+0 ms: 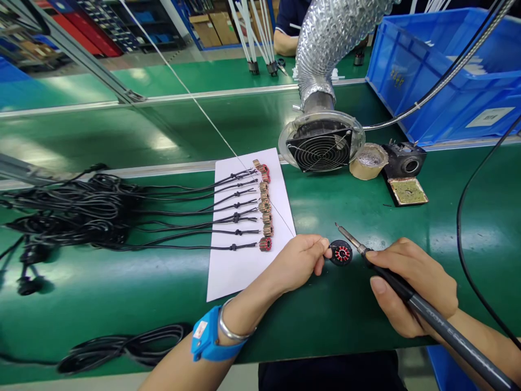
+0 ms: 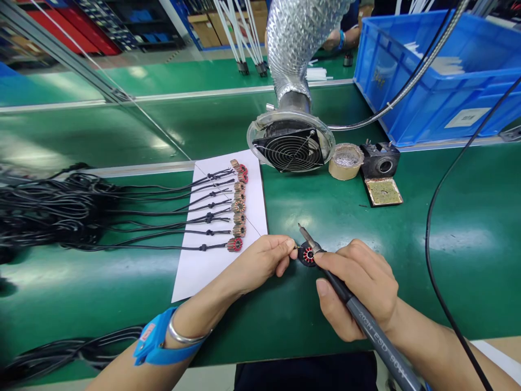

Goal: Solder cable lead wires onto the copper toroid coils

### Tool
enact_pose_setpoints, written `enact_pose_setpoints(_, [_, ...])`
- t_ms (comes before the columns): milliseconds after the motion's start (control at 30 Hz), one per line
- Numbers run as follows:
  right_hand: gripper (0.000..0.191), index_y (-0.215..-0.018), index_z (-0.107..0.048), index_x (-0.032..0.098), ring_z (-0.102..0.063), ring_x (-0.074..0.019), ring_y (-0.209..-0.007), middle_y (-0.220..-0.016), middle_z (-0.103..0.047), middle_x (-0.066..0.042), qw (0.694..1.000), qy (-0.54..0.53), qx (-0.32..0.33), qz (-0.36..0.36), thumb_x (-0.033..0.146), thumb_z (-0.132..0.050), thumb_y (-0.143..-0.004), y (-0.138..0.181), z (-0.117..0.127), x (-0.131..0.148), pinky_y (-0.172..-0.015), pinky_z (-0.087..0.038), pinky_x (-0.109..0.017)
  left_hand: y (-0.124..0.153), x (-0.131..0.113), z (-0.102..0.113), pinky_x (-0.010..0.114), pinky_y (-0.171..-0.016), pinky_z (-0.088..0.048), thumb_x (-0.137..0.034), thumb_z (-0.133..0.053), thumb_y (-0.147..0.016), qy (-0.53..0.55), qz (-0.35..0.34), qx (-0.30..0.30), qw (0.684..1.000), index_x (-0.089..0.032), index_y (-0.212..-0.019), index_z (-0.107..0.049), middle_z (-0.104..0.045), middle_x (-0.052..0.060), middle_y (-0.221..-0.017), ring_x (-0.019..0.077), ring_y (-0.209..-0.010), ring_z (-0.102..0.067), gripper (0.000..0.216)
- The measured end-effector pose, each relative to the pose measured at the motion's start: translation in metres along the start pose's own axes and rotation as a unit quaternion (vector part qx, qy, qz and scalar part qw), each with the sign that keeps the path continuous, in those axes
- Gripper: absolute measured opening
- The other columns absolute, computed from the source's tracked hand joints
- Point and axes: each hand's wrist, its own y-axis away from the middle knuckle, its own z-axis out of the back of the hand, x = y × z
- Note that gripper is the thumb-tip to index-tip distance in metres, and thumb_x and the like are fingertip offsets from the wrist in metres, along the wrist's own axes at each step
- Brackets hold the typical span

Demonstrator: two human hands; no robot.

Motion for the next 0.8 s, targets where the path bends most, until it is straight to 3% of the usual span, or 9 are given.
enact_pose_setpoints(200, [0.036, -0.123, -0.058, 0.022, -0.061, -0.0149, -0.061, -0.079, -0.067, -0.003, 0.999, 0.019, -0.016, -0.024, 0.012, -0.054, -0.088, 0.001, -0.003, -0.010, -0.054, -0.052, -0.028, 0.013, -0.007, -0.002, 0.024, -0.059, -0.034, -0.042, -0.038, -0.095, -0.036, -0.079, 0.034, 0.996, -0.018, -0.079, -0.051, -0.049, -0.004, -0.061, 0.0110, -0.058, -0.042, 0.032])
enact_pose_setpoints(333, [0.025, -0.110, -0.062, 0.022, -0.065, -0.0109, -0.068, -0.088, -0.071, -0.001, 0.995, 0.003, 0.064, -0.070, 0.009, -0.055, -0.091, 0.003, -0.013, -0.020, -0.062, -0.053, -0.022, 0.022, -0.011, -0.004, 0.025, -0.064, -0.036, -0.038, -0.035, -0.098, -0.098, -0.103, 0.038, 0.989, -0.019, -0.079, -0.049, -0.051, -0.003, -0.069, 0.0120, -0.066, -0.046, 0.031])
enact_pose_setpoints(467, [0.020, -0.104, -0.061, 0.020, -0.059, -0.0100, -0.064, -0.087, -0.070, -0.001, 0.993, -0.042, 0.110, -0.032, 0.008, -0.057, -0.088, 0.004, -0.020, -0.022, -0.061, -0.050, -0.023, 0.024, -0.011, -0.006, 0.024, -0.062, -0.035, -0.039, -0.034, -0.099, -0.124, -0.106, 0.027, 0.986, -0.020, -0.078, -0.049, -0.050, -0.004, -0.070, 0.0114, -0.065, -0.046, 0.032])
enact_pose_setpoints(633, [0.027, -0.111, -0.061, 0.019, -0.057, -0.0112, -0.065, -0.081, -0.064, -0.001, 0.990, 0.007, 0.141, 0.009, 0.006, -0.053, -0.089, 0.011, -0.023, -0.024, -0.060, -0.048, -0.024, 0.025, -0.013, -0.009, 0.024, -0.061, -0.035, -0.034, -0.036, -0.099, -0.135, -0.124, 0.013, 0.983, -0.020, -0.078, -0.048, -0.052, -0.003, -0.071, 0.0119, -0.066, -0.048, 0.027])
enact_pose_setpoints(800, [0.029, -0.112, -0.060, 0.021, -0.060, -0.0115, -0.067, -0.085, -0.064, -0.002, 0.992, 0.032, 0.123, 0.007, 0.005, -0.054, -0.088, 0.015, -0.024, -0.025, -0.062, -0.049, -0.025, 0.027, -0.015, -0.012, 0.024, -0.062, -0.034, -0.028, -0.040, -0.096, -0.184, -0.159, -0.038, 0.969, -0.020, -0.076, -0.048, -0.052, -0.002, -0.072, 0.0125, -0.067, -0.047, 0.023])
